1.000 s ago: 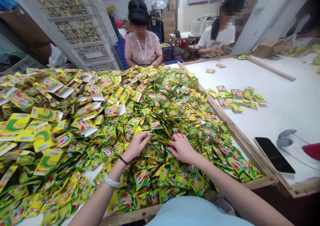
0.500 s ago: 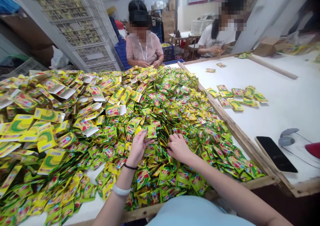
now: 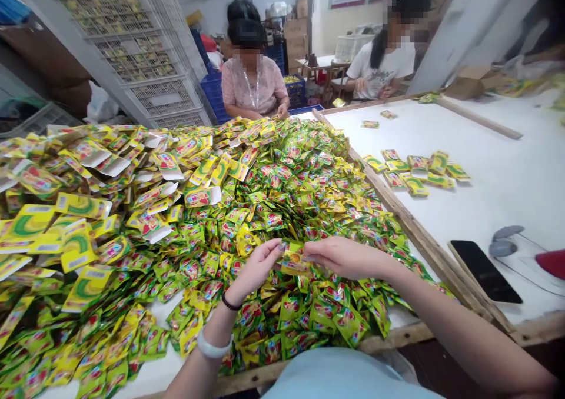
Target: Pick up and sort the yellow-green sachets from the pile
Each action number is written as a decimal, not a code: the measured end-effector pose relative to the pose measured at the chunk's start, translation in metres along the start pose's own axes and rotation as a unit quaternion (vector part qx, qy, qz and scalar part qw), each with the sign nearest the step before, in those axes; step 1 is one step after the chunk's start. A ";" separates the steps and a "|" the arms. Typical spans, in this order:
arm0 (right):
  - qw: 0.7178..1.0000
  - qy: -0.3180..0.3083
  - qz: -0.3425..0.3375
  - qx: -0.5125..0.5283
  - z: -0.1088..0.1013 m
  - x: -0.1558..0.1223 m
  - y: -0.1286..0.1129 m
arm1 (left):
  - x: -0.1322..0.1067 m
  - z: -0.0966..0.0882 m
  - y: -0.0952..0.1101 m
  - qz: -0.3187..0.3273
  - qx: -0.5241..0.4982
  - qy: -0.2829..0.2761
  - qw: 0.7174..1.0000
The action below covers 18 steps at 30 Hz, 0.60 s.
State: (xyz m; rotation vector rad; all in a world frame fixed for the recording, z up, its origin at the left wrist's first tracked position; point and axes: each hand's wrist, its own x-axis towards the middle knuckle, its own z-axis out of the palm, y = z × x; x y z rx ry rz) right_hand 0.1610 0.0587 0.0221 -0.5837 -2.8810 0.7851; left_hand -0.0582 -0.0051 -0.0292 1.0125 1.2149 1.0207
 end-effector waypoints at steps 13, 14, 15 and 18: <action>0.820 0.192 0.143 0.519 0.068 0.021 0.006 | 0.000 0.034 -0.014 0.164 0.131 0.109 0.972; 0.811 0.197 0.151 0.529 0.074 0.020 0.007 | 0.003 0.026 -0.010 0.203 0.206 0.127 0.949; 0.816 0.208 0.161 0.514 0.077 0.018 0.009 | 0.008 0.013 -0.004 0.235 0.295 0.152 0.914; 0.871 0.233 0.194 0.387 0.078 0.002 0.019 | 0.028 -0.056 0.030 0.248 0.513 0.230 0.789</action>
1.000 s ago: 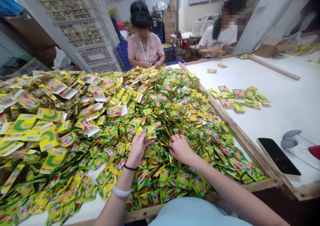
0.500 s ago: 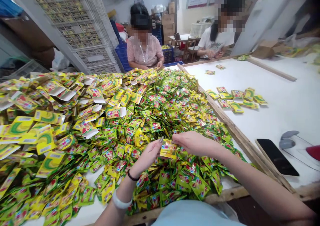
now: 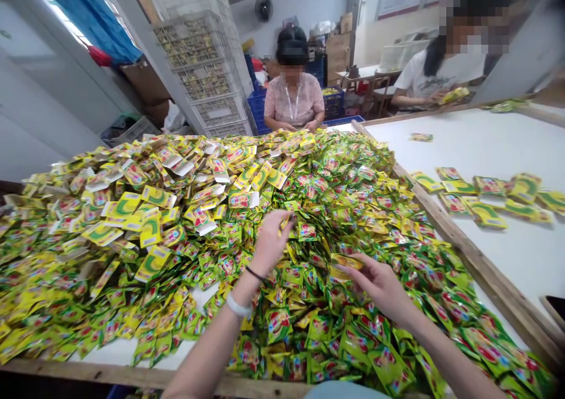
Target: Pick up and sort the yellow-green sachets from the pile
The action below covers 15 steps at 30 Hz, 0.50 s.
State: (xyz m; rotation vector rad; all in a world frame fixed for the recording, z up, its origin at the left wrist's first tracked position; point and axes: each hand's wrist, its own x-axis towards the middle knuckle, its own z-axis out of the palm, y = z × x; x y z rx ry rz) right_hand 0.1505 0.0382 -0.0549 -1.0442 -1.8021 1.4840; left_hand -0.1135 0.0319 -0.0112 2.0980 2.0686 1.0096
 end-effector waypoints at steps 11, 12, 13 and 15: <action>0.994 0.054 0.067 0.063 -0.032 -0.019 0.018 | 0.069 -0.072 -0.120 -0.042 0.139 -0.083 0.986; 0.992 0.058 0.070 0.089 -0.035 -0.019 0.018 | 0.063 -0.072 -0.115 -0.041 0.134 -0.082 0.987; 0.990 0.066 0.071 0.107 -0.038 -0.019 0.016 | 0.056 -0.070 -0.108 -0.039 0.131 -0.079 0.987; 0.987 0.081 0.061 0.122 -0.042 -0.017 0.008 | 0.038 -0.061 -0.083 -0.048 0.076 -0.082 0.993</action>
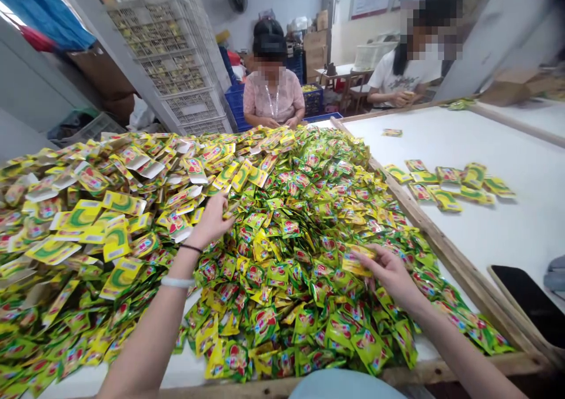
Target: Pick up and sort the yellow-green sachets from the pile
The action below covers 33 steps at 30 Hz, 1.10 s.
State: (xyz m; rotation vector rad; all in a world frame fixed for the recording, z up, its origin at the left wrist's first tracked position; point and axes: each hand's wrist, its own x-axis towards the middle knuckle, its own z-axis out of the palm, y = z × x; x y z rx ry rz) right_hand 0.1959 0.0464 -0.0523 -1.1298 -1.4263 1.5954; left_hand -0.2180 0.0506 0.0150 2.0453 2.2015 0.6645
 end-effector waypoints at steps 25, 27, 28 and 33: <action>0.919 -0.119 -0.296 -0.231 0.048 -0.010 -0.062 | -0.092 0.061 0.180 -0.015 -0.509 -0.318 0.800; 0.890 -0.187 -0.268 -0.318 0.048 -0.016 -0.061 | -0.098 0.062 0.182 -0.002 -0.493 -0.332 0.804; 0.870 -0.218 -0.262 -0.357 0.047 -0.020 -0.062 | -0.100 0.064 0.182 0.009 -0.484 -0.333 0.809; 0.899 -0.234 -0.224 -0.294 0.041 -0.033 -0.066 | -0.107 0.071 0.177 0.032 -0.521 -0.335 0.785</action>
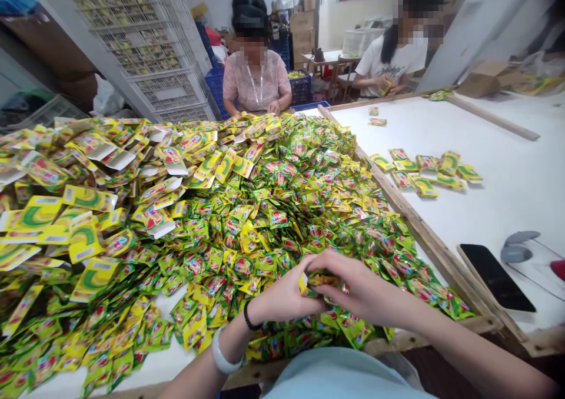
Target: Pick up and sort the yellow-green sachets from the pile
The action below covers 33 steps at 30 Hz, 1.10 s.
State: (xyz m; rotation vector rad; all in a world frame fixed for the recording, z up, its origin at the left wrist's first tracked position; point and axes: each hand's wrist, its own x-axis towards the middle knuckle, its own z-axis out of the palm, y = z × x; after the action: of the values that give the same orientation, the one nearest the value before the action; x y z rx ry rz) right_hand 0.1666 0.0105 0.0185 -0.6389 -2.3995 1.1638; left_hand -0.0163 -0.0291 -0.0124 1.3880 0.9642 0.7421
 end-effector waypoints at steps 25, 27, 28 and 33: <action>0.857 0.290 0.168 -0.393 -0.061 -0.014 0.102 | -0.009 -0.123 -0.065 0.002 0.545 0.261 0.797; 0.909 0.165 0.161 -0.346 -0.023 -0.001 0.101 | -0.010 -0.126 -0.077 0.009 0.560 0.288 0.777; 0.921 0.132 0.158 -0.330 -0.010 0.004 0.101 | -0.011 -0.126 -0.080 0.015 0.562 0.304 0.769; 0.938 0.178 0.168 -0.245 -0.012 0.005 0.097 | -0.020 -0.124 -0.074 0.024 0.559 0.313 0.768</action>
State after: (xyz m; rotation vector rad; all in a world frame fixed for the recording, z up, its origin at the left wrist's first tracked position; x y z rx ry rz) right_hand 0.1912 0.0742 -0.0519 -1.3358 -2.3131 0.4794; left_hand -0.1432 0.0041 -0.0754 2.2342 2.1301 0.6816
